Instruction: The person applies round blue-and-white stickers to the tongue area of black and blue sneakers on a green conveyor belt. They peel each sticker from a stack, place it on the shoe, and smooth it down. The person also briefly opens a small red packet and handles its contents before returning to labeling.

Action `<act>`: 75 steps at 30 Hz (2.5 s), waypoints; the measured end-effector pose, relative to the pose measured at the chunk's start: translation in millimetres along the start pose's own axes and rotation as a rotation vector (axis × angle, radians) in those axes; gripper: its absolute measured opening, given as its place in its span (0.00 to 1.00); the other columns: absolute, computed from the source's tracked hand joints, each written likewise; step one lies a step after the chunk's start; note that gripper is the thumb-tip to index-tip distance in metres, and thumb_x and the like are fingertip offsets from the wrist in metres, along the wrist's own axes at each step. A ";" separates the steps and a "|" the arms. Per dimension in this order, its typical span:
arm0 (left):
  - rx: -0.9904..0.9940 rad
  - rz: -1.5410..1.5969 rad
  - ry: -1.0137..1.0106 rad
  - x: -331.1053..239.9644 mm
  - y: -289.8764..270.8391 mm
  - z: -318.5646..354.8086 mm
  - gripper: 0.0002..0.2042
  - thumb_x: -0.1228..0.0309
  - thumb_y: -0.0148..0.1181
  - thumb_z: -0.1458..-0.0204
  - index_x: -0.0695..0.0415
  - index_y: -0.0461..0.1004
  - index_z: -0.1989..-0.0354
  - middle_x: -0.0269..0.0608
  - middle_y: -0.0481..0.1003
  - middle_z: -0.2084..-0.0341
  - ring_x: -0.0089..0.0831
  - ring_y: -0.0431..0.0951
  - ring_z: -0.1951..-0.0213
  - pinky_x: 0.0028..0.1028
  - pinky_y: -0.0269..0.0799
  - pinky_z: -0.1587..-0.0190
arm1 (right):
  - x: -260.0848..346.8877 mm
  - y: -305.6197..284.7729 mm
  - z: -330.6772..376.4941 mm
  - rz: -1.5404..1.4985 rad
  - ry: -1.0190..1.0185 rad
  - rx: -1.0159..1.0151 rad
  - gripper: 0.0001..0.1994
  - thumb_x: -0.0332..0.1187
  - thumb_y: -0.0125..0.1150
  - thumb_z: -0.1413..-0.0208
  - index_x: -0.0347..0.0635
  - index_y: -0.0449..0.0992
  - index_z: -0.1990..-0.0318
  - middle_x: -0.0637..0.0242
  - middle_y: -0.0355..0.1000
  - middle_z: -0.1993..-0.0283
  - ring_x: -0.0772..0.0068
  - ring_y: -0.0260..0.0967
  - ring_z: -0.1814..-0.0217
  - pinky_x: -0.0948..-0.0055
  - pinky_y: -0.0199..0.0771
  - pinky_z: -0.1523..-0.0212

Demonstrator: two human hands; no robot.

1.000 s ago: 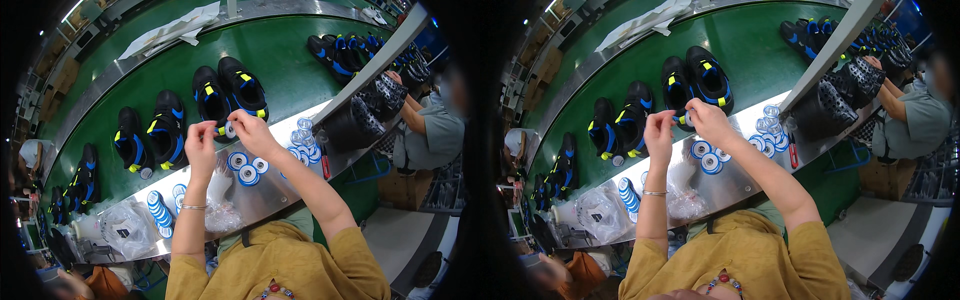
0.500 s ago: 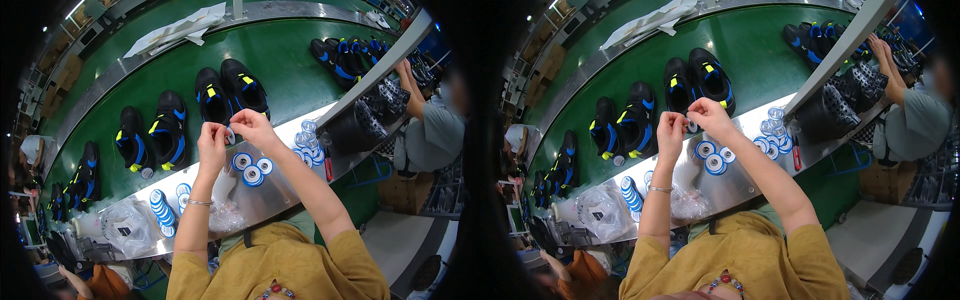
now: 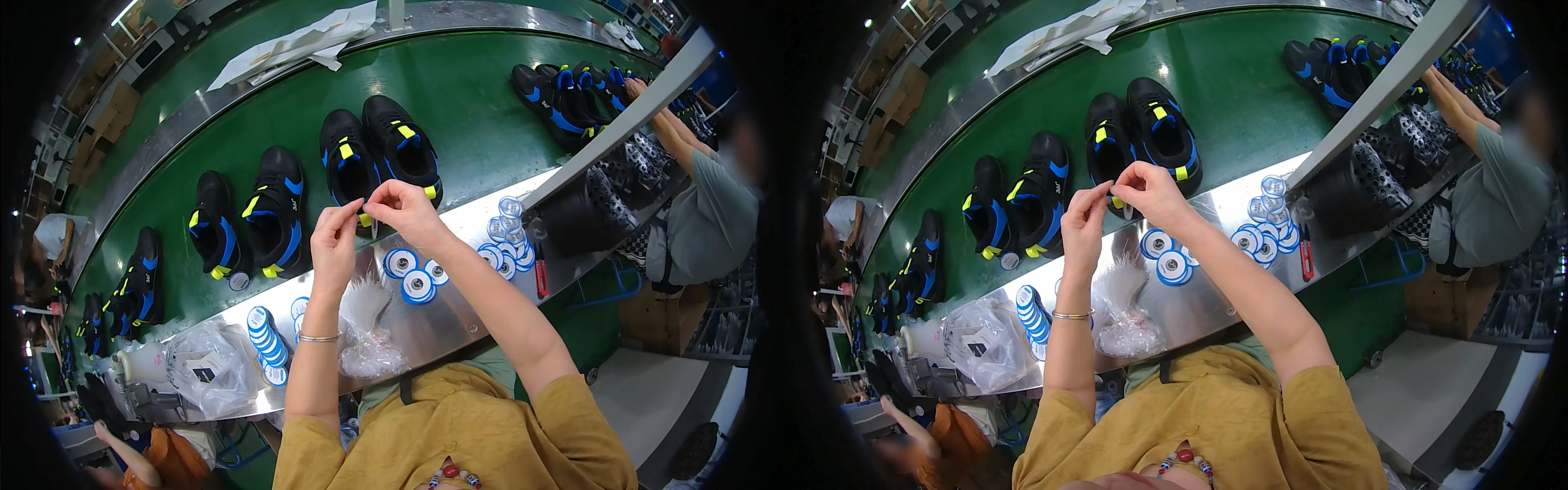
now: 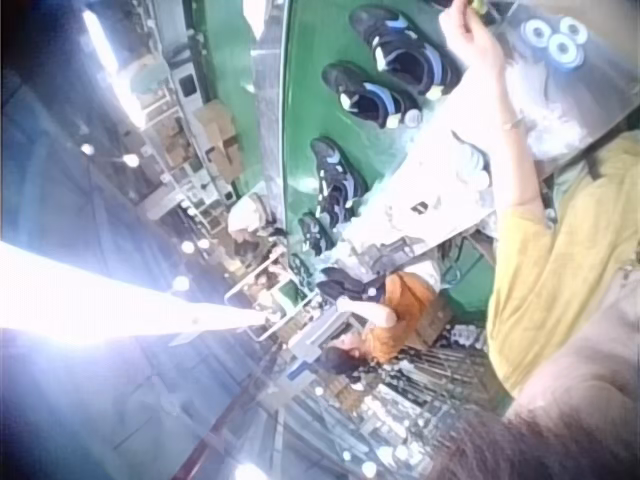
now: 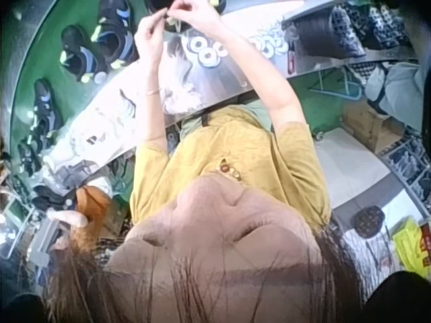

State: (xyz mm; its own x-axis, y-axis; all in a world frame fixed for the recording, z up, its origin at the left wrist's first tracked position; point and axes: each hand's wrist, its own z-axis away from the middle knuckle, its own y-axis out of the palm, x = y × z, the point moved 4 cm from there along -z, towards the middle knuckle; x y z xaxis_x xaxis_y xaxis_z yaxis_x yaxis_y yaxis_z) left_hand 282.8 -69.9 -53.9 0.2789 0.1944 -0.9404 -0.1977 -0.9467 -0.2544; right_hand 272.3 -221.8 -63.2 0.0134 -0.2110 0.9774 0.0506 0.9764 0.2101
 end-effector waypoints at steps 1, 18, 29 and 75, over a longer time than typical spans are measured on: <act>0.018 -0.037 0.074 -2.6 -1.0 0.7 0.12 0.78 0.56 0.42 0.59 0.77 0.51 0.33 0.72 0.70 0.19 0.68 0.68 0.17 0.65 0.64 | 0.2 0.8 -0.8 0.020 -0.004 0.006 0.05 0.27 0.64 0.47 0.36 0.74 0.67 0.71 0.72 0.71 0.85 0.67 0.69 0.81 0.68 0.68; -0.024 -0.068 0.068 -1.7 -2.5 0.2 0.21 0.86 0.57 0.51 0.56 0.76 0.47 0.38 0.73 0.71 0.26 0.73 0.66 0.24 0.71 0.57 | -1.3 8.2 -8.1 0.079 0.079 0.162 0.06 0.26 0.66 0.49 0.37 0.74 0.73 0.71 0.71 0.73 0.83 0.65 0.70 0.79 0.66 0.69; -0.080 -0.059 -0.018 2.4 -9.9 12.0 0.15 0.80 0.61 0.46 0.63 0.75 0.49 0.35 0.77 0.65 0.20 0.74 0.61 0.21 0.70 0.54 | -4.7 -16.7 19.9 0.067 0.052 -0.124 0.07 0.29 0.65 0.48 0.33 0.78 0.66 0.69 0.76 0.69 0.83 0.70 0.67 0.80 0.70 0.65; 0.380 -0.779 0.137 -29.7 112.5 83.4 0.16 0.73 0.66 0.56 0.65 0.75 0.58 0.51 0.72 0.56 0.47 0.69 0.54 0.40 0.67 0.52 | 13.3 -133.3 138.1 -0.308 0.243 -0.349 0.03 0.28 0.56 0.39 0.39 0.71 0.62 0.70 0.66 0.74 0.89 0.54 0.81 0.87 0.50 0.84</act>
State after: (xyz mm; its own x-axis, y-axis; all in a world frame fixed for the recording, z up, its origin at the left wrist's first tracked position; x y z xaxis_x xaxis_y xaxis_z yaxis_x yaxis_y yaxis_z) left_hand 173.9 -160.7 -73.4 0.5703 0.6941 -0.4392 -0.1968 -0.4036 -0.8935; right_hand 127.8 -348.2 -74.9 0.1749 -0.5314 0.8289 0.4184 0.8022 0.4260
